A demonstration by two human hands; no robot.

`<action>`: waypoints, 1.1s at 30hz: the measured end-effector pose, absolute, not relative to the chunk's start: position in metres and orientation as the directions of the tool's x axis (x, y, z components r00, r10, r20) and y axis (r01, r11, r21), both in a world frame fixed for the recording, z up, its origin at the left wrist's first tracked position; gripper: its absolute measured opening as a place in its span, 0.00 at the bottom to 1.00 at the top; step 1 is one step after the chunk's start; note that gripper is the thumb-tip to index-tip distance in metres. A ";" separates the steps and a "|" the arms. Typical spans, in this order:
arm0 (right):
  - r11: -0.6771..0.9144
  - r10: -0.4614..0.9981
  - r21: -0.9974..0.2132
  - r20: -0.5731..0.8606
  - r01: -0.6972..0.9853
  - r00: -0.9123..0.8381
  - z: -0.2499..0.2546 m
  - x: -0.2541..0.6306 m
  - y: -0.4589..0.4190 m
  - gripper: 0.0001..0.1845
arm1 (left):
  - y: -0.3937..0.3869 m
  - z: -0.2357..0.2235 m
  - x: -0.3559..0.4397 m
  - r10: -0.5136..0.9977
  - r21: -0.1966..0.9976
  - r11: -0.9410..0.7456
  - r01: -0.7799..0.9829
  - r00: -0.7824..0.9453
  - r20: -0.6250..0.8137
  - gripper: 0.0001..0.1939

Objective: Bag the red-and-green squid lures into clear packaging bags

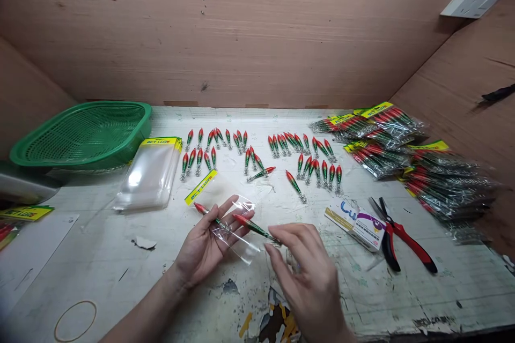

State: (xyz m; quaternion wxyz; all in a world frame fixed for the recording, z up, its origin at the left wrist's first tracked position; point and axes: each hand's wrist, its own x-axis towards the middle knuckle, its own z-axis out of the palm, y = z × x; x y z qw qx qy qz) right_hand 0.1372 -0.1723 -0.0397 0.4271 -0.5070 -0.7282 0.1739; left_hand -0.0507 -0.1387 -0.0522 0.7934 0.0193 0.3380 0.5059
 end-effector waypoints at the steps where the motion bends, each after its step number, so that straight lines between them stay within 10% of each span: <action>1: 0.462 0.858 -0.635 0.498 0.619 -0.129 -0.043 0.128 -0.170 0.14 | -0.139 -0.052 -0.050 0.815 0.371 0.493 -0.787 0.269 -0.513 0.21; 7: 0.457 0.764 -0.408 0.635 0.791 -0.114 -0.051 0.091 -0.159 0.13 | -0.142 -0.058 -0.047 0.806 0.330 0.518 -0.789 0.321 -0.497 0.20; 19: 0.443 0.773 -0.414 0.625 0.795 -0.106 -0.045 0.089 -0.155 0.06 | -0.146 -0.062 -0.044 0.810 0.331 0.513 -0.792 0.320 -0.491 0.21; 28: 0.284 0.866 -0.733 0.473 0.618 0.163 -0.050 0.155 -0.135 0.06 | -0.151 -0.057 -0.041 0.799 0.321 0.530 -0.785 0.334 -0.500 0.17; 33: 0.434 0.894 -0.780 0.436 0.452 -0.106 -0.042 0.153 -0.163 0.04 | -0.148 -0.059 -0.041 0.803 0.326 0.518 -0.791 0.320 -0.502 0.16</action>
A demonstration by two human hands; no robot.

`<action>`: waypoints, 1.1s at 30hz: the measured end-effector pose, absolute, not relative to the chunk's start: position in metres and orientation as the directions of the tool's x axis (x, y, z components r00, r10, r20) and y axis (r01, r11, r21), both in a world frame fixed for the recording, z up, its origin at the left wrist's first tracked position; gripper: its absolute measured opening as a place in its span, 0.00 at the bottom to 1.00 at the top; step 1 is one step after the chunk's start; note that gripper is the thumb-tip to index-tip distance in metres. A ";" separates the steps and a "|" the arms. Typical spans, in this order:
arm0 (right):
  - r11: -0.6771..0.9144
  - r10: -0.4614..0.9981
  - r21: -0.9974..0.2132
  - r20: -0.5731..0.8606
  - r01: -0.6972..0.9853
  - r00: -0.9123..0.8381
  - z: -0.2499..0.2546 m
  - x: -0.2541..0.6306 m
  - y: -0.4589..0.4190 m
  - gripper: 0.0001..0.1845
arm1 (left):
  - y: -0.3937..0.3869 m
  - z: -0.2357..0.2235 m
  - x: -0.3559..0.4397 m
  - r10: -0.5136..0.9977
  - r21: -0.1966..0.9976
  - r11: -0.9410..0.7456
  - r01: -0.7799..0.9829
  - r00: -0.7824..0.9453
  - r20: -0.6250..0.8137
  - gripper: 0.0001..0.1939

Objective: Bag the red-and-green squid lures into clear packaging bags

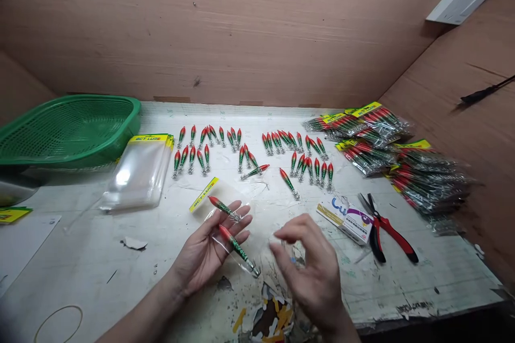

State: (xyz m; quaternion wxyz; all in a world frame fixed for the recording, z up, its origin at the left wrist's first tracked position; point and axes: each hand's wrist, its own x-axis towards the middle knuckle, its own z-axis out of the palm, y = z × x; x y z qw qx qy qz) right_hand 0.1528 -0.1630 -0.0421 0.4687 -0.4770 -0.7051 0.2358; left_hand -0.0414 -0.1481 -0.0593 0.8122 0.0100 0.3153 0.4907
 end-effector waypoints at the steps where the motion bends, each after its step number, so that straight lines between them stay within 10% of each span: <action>1: 0.468 0.883 -0.762 0.425 0.447 -0.199 -0.040 0.150 -0.169 0.07 | -0.147 -0.060 -0.042 0.807 0.324 0.510 -0.797 0.313 -0.500 0.16; 19: 0.530 0.775 -0.286 0.546 0.798 -0.319 -0.025 0.120 -0.173 0.08 | -0.154 -0.061 -0.041 0.870 0.439 0.480 -0.760 0.346 -0.352 0.18; 33: 0.526 0.782 -0.349 0.556 0.775 -0.281 -0.028 0.117 -0.172 0.14 | -0.152 -0.062 -0.043 0.859 0.292 0.485 -0.824 0.387 -0.334 0.18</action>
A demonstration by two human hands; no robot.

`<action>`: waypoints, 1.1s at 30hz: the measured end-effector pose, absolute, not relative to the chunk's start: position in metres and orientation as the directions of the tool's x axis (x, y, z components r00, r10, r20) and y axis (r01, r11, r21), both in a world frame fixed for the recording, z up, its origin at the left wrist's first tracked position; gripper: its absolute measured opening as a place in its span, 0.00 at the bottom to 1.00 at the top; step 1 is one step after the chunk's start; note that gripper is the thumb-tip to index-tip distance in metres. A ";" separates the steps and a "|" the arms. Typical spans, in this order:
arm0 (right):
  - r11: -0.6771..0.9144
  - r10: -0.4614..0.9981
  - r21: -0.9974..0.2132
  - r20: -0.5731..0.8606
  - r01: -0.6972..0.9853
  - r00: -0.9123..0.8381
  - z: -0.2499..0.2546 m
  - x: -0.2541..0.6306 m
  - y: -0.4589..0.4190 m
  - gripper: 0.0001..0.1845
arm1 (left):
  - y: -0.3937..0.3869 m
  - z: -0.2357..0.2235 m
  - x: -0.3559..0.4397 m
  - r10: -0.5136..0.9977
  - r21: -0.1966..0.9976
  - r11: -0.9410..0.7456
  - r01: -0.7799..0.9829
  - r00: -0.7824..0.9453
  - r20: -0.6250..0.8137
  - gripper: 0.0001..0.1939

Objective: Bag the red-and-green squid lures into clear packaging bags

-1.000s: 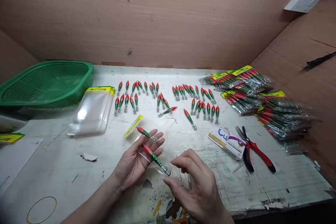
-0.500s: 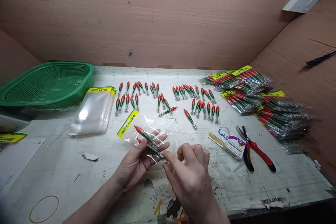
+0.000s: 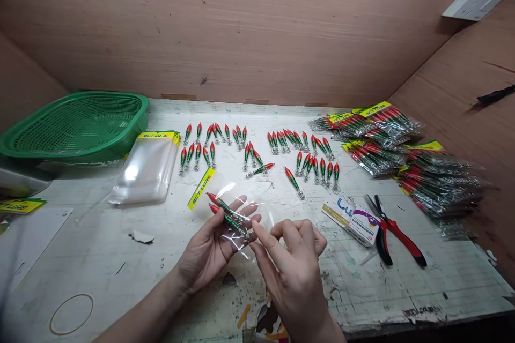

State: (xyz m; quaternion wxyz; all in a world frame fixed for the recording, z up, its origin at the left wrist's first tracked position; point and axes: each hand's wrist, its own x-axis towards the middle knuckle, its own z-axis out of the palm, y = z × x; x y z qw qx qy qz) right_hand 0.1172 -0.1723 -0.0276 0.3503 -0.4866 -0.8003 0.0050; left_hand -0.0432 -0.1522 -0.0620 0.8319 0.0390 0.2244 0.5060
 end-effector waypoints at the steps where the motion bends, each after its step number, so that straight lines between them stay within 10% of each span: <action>1: 0.519 0.786 -0.357 0.556 0.777 -0.269 -0.027 0.116 -0.172 0.12 | -0.152 -0.062 -0.043 0.858 0.295 0.487 -0.822 0.387 -0.337 0.18; 33: 0.507 0.791 -0.303 0.536 0.807 -0.296 -0.033 0.135 -0.167 0.07 | -0.154 -0.061 -0.039 0.833 0.328 0.536 -0.778 0.423 -0.356 0.21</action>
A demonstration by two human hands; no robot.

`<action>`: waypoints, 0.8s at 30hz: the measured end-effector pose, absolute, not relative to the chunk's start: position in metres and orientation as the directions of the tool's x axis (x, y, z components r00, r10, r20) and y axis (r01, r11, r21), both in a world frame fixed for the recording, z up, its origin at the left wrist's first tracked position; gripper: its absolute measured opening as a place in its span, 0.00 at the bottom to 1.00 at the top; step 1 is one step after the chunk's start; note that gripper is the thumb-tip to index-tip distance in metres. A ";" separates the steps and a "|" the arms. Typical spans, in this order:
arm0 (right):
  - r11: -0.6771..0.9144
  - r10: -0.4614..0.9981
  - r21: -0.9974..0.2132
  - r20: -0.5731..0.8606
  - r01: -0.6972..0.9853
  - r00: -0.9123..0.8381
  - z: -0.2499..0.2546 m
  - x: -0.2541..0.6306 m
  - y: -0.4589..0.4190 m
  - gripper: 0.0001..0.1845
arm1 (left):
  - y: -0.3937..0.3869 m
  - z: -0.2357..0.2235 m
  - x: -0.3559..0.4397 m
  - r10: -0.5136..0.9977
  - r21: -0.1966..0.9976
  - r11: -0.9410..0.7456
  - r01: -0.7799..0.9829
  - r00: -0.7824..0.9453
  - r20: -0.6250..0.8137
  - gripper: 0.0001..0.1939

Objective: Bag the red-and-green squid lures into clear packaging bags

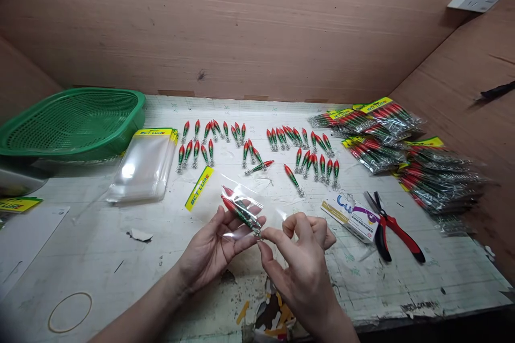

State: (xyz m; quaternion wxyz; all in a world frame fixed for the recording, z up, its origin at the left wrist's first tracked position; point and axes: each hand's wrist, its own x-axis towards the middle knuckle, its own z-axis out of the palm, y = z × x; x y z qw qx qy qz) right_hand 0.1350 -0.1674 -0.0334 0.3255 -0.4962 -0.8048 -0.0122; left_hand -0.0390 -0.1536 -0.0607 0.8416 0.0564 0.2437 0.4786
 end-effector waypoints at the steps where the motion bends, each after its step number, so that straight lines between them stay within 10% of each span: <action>1: 0.503 0.775 -0.271 0.562 0.821 -0.289 -0.034 0.135 -0.167 0.08 | -0.155 -0.061 -0.038 0.835 0.347 0.534 -0.771 0.417 -0.358 0.21; 10: 0.540 0.666 -0.055 0.638 0.840 -0.387 -0.043 0.131 -0.174 0.14 | -0.158 -0.062 -0.036 0.838 0.351 0.532 -0.771 0.419 -0.349 0.32; 24: 0.479 0.843 -0.476 0.483 0.738 -0.237 -0.032 0.111 -0.174 0.03 | -0.158 -0.057 -0.036 0.853 0.361 0.501 -0.787 0.378 -0.360 0.31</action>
